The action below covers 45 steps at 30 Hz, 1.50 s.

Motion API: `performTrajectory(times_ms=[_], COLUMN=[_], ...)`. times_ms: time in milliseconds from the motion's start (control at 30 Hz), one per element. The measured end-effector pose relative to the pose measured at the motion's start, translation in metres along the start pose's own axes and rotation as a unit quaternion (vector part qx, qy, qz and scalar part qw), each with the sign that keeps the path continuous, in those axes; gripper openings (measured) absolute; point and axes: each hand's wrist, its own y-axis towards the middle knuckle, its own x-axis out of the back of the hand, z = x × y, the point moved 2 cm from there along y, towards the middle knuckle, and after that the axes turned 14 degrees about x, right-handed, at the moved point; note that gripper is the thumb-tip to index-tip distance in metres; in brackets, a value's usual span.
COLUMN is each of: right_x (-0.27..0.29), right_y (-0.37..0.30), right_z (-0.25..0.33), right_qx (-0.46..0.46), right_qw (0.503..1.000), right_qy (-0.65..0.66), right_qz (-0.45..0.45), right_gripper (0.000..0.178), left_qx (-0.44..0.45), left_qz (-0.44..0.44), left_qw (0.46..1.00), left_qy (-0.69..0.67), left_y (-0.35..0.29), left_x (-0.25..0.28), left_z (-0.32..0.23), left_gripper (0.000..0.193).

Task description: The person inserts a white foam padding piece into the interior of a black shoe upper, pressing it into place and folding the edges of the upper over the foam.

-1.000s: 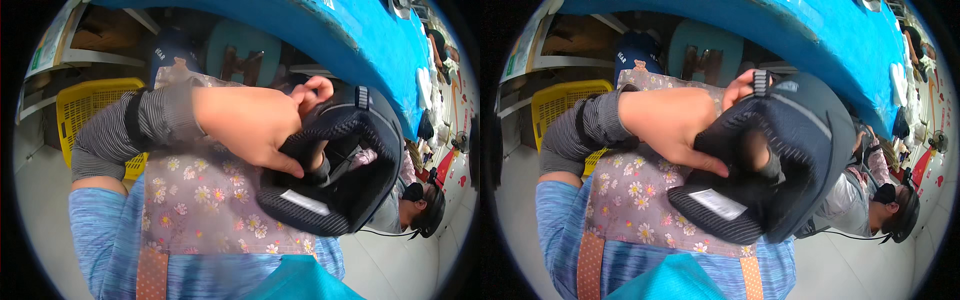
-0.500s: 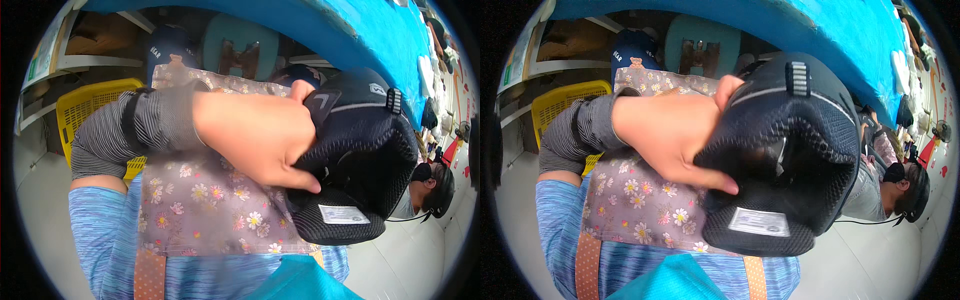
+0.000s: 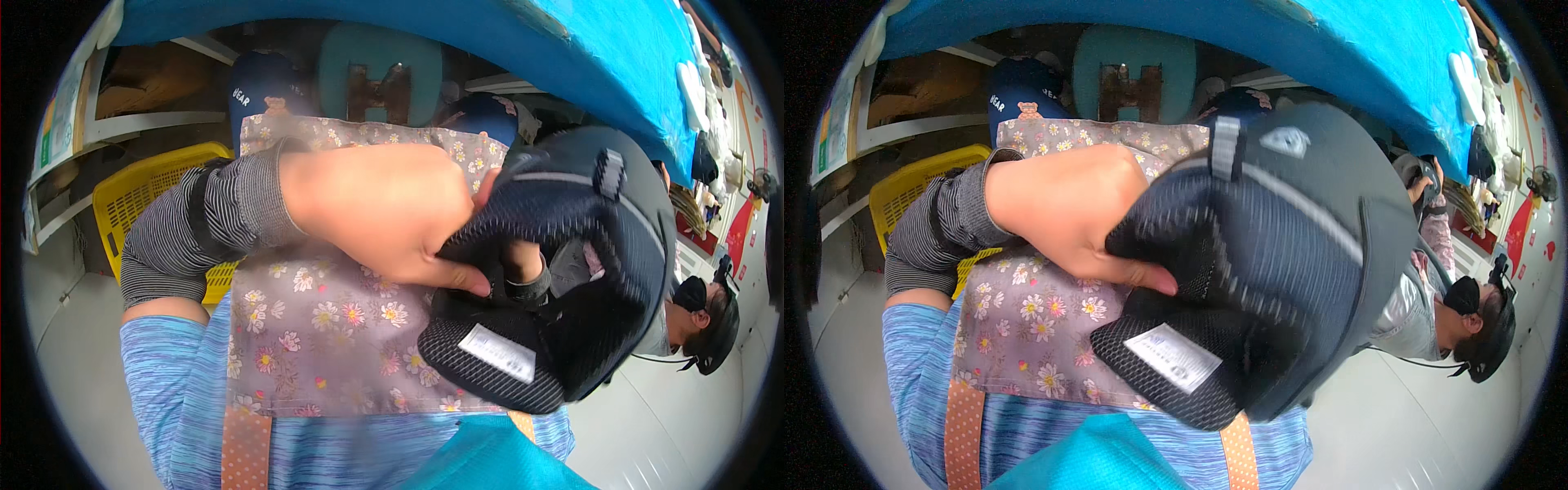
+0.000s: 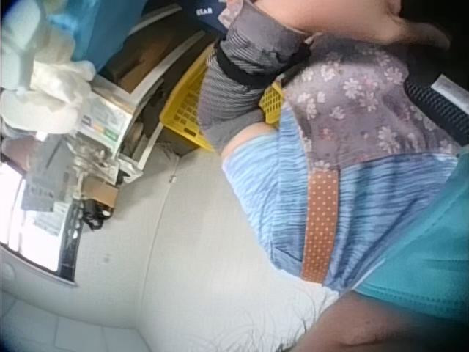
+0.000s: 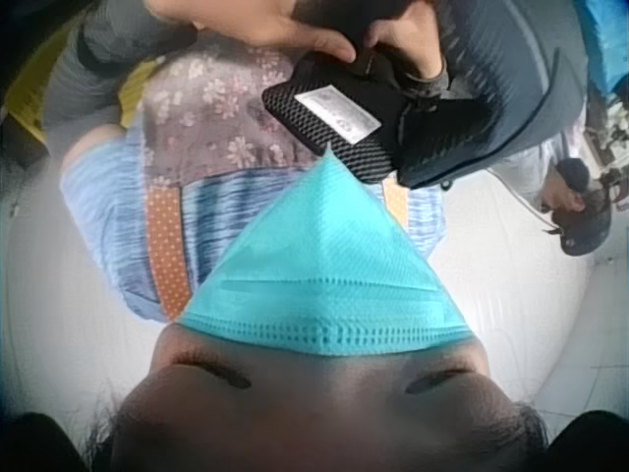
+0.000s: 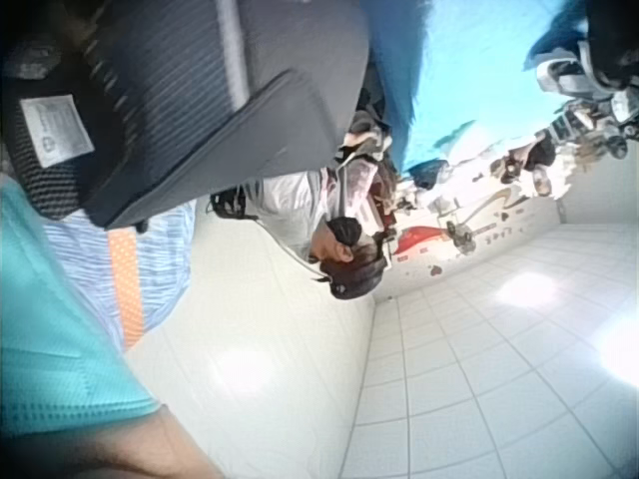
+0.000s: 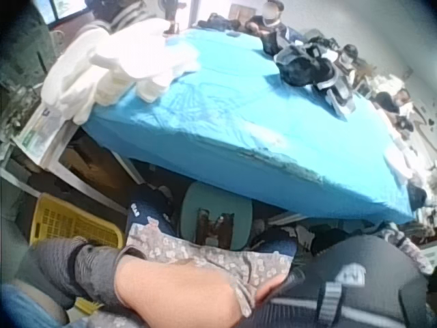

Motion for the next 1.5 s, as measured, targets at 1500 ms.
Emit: performTrajectory(times_ms=[1500], right_x=[-0.002], right_y=[0.04], right_z=[-0.028], right_qx=[0.175], right_qw=[0.95], right_qy=[0.24], right_qz=[-0.098], right_gripper=[0.028], left_qx=[-0.043], left_qz=[-0.189], left_qw=[0.981], left_qy=[-0.013], left_y=[0.011], left_x=[-0.005], left_z=[0.032], left_gripper=[0.037])
